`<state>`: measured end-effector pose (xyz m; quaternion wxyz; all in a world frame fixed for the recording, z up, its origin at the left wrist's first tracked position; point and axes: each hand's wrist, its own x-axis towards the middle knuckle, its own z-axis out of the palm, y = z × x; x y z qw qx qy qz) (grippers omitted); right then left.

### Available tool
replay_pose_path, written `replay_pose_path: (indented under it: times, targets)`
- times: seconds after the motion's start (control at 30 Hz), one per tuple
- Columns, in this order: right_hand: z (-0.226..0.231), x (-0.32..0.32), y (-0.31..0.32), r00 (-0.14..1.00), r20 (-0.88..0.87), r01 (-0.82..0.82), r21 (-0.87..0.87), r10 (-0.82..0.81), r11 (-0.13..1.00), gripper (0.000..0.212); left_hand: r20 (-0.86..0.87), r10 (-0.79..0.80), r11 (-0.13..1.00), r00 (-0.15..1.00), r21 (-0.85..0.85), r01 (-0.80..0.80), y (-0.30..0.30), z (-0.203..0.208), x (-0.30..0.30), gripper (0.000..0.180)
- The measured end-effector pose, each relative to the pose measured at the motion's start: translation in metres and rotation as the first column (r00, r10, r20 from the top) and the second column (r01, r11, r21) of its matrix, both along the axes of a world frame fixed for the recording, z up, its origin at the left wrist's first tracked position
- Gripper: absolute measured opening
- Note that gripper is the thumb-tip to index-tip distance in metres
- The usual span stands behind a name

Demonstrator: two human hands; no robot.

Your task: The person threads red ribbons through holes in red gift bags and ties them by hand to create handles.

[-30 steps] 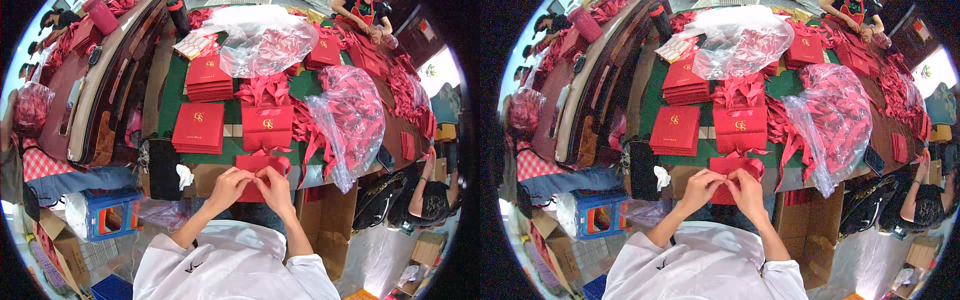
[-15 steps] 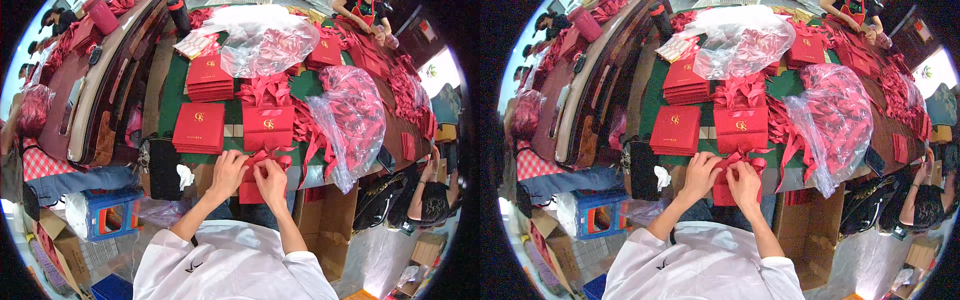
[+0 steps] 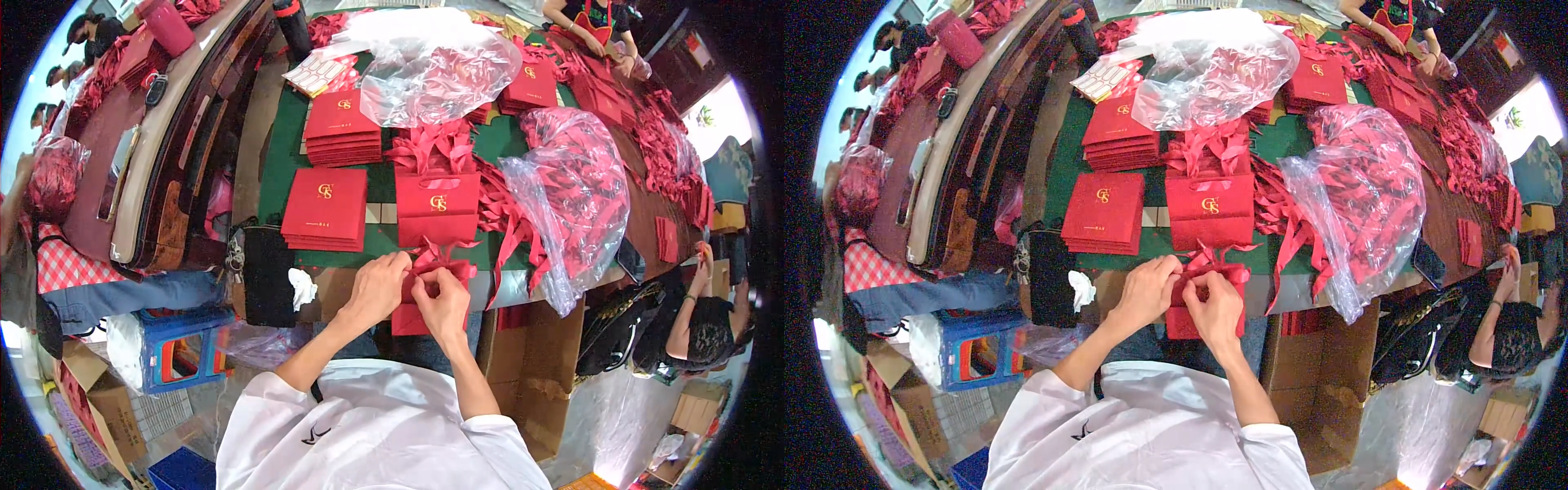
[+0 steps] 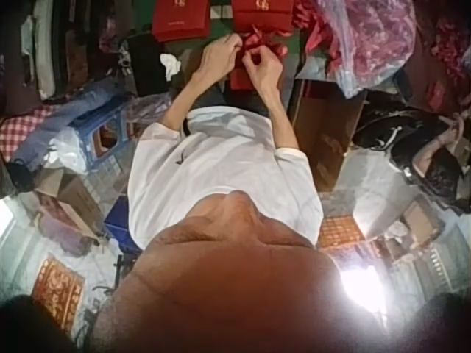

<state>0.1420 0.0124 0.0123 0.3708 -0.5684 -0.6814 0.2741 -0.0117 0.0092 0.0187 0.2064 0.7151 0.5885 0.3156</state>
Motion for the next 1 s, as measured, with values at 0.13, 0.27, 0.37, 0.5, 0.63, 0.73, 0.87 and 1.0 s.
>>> replay_pose_path:
  times: [0.13, 0.27, 0.37, 0.5, 0.63, 0.73, 0.87, 1.0]
  targets:
    - [-0.004, 0.001, -0.003, 1.0, -0.008, 0.03, -0.009, -0.03, 1.0, 0.01, 0.044, 0.005, 0.998, 0.999, -0.055, -0.003, -0.001, 0.006, 0.002, 0.011]
    - [-0.001, -0.001, -0.005, 0.999, -0.023, 0.036, -0.001, -0.036, 0.999, 0.01, 0.095, 0.012, 0.987, 0.995, -0.163, 0.004, -0.001, 0.005, 0.0, 0.012]
    - [0.004, -0.003, -0.005, 1.0, -0.001, 0.013, 0.031, -0.013, 0.999, 0.011, 0.125, 0.021, 0.983, 0.992, -0.185, 0.002, -0.002, 0.006, 0.001, 0.012]
    - [0.001, -0.002, -0.004, 0.999, 0.043, -0.041, 0.184, 0.034, 0.982, 0.011, 0.227, 0.031, 0.987, 0.973, -0.164, 0.007, -0.002, 0.002, -0.002, 0.013]
    - [0.0, 0.001, -0.006, 0.999, -0.032, -0.032, 0.133, 0.037, 0.991, 0.012, 0.326, 0.078, 0.963, 0.942, -0.27, 0.013, 0.0, 0.002, -0.006, 0.014]
    - [0.0, 0.002, -0.006, 0.996, -0.079, -0.034, 0.086, 0.041, 0.996, 0.012, 0.397, 0.122, 0.935, 0.91, -0.353, 0.029, 0.001, 0.002, -0.008, 0.014]
    - [0.004, 0.003, -0.005, 0.996, -0.082, -0.04, 0.073, 0.046, 0.997, 0.011, 0.38, 0.104, 0.944, 0.919, -0.328, 0.028, 0.001, 0.004, -0.007, 0.014]
    - [0.005, 0.004, -0.003, 0.996, -0.071, -0.052, 0.074, 0.058, 0.996, 0.011, 0.388, 0.107, 0.956, 0.916, -0.294, 0.013, 0.0, 0.005, -0.005, 0.013]
